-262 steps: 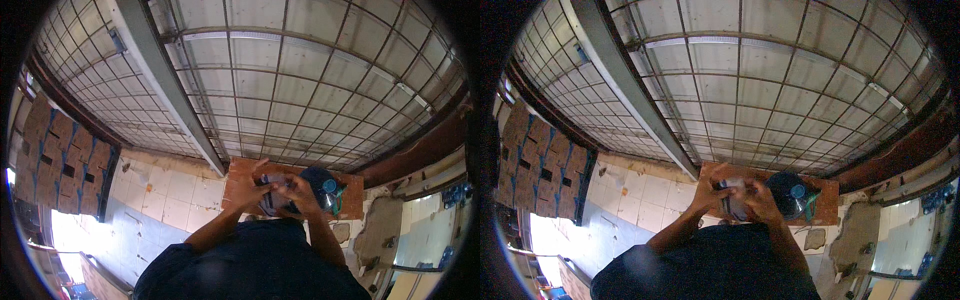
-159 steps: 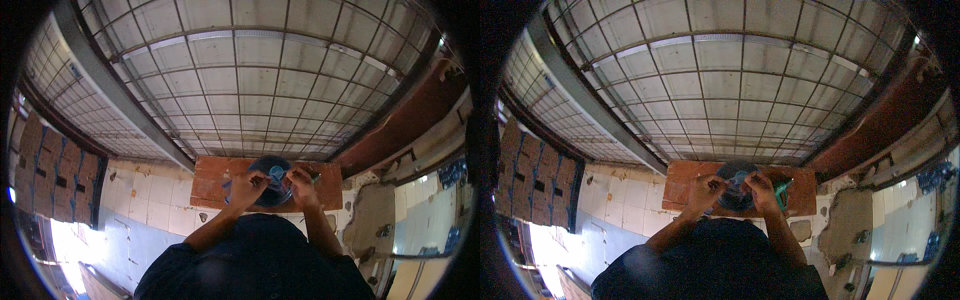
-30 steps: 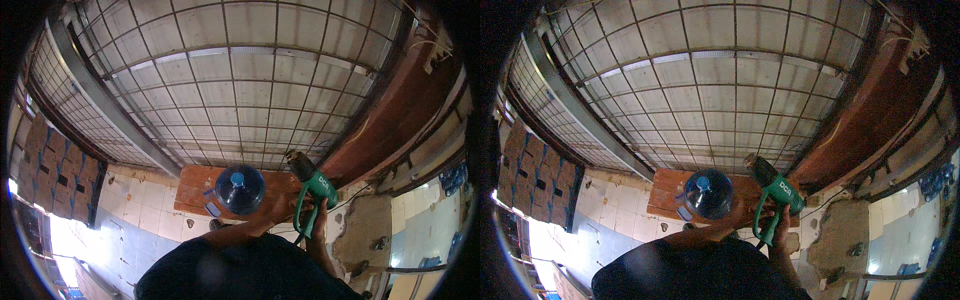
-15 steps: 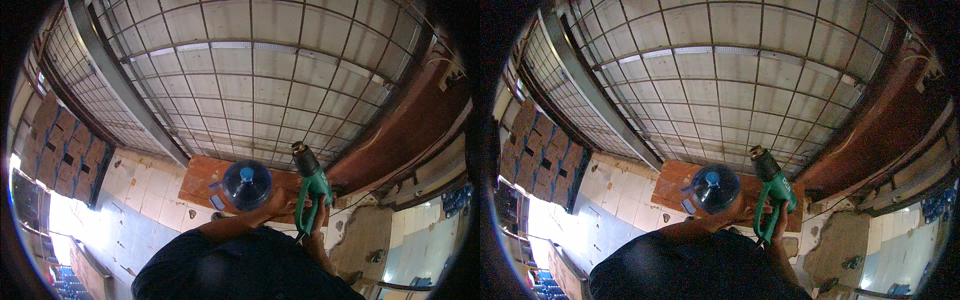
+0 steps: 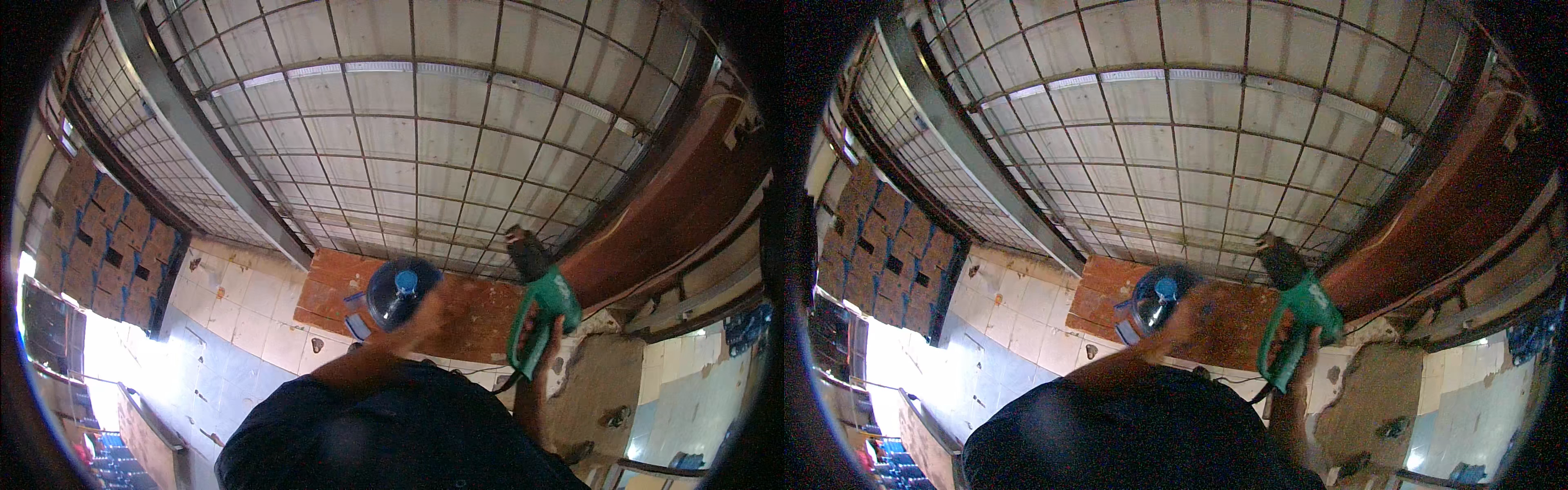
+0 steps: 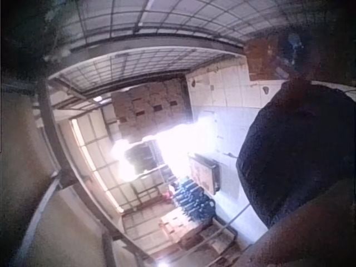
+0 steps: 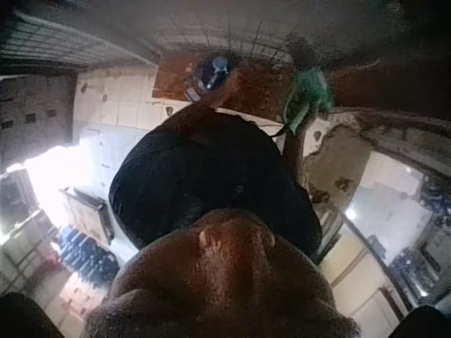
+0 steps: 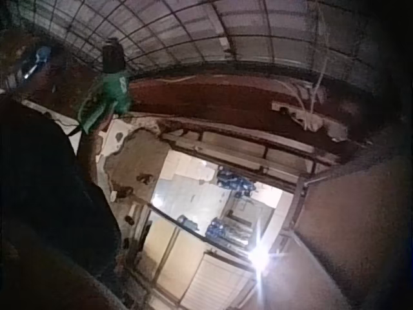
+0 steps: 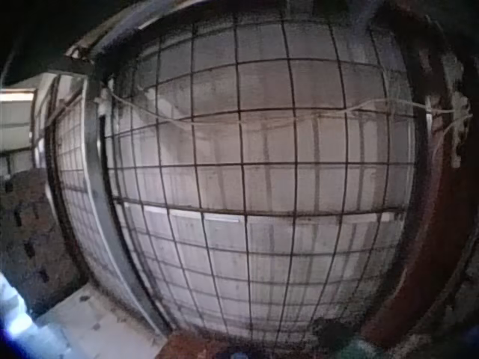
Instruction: The person repeatedly picks up large blue water jugs, places them on a wooden table, and uses a green handheld sealing tool to press down on the caps. The person then carries the sealed jugs to a storage area and stacks them with other jugs before returning to repeat the process.
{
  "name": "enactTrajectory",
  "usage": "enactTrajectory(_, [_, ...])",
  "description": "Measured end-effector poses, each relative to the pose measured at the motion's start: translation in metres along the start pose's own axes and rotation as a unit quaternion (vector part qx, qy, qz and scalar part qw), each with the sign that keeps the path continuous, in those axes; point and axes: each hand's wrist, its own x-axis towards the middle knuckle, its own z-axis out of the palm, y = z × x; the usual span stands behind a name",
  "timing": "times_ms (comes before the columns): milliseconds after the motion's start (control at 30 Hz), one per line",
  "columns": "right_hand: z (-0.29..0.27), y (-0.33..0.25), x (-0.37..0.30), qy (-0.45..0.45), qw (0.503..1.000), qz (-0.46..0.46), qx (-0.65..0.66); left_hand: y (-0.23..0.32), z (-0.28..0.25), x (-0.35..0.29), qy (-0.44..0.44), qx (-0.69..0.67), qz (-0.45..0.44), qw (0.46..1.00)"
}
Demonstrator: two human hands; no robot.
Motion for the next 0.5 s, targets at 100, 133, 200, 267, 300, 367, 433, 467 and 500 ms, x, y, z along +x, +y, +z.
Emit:
enactTrajectory(100, [-0.023,-0.023,-0.004,-0.035,0.997,-0.033,0.066,-0.025,-0.064,0.019,0.093,0.241,0.006,0.966])
enactTrajectory(133, [-0.032,-0.027,-0.006,0.003,0.999,-0.036,0.034,-0.035,-0.077,0.023,0.059,0.264,-0.015,0.963])
enactTrajectory(200, [-0.072,-0.033,0.000,0.029,0.980,-0.079,-0.182,-0.070,-0.091,0.020,-0.020,0.288,-0.039,0.957])
enactTrajectory(267, [-0.129,-0.022,0.010,0.031,0.919,-0.121,-0.375,-0.115,-0.091,0.020,-0.109,0.288,-0.026,0.951])
enactTrajectory(300, [-0.136,-0.018,0.008,0.051,0.911,-0.121,-0.390,-0.098,-0.093,0.024,-0.123,0.285,-0.009,0.951])
enactTrajectory(367, [-0.141,-0.001,-0.001,0.104,0.979,-0.039,-0.170,-0.095,-0.092,0.025,-0.147,0.301,-0.009,0.942])
enactTrajectory(433, [-0.143,0.003,-0.007,0.071,0.993,0.010,-0.091,-0.090,-0.091,0.024,-0.156,0.314,-0.040,0.936])
enactTrajectory(467, [-0.137,0.004,-0.008,0.064,0.995,0.030,-0.077,-0.087,-0.092,0.022,-0.155,0.319,-0.070,0.932])
enactTrajectory(500, [-0.128,0.005,-0.010,0.057,0.995,0.051,-0.063,-0.085,-0.091,0.021,-0.156,0.323,-0.099,0.928])
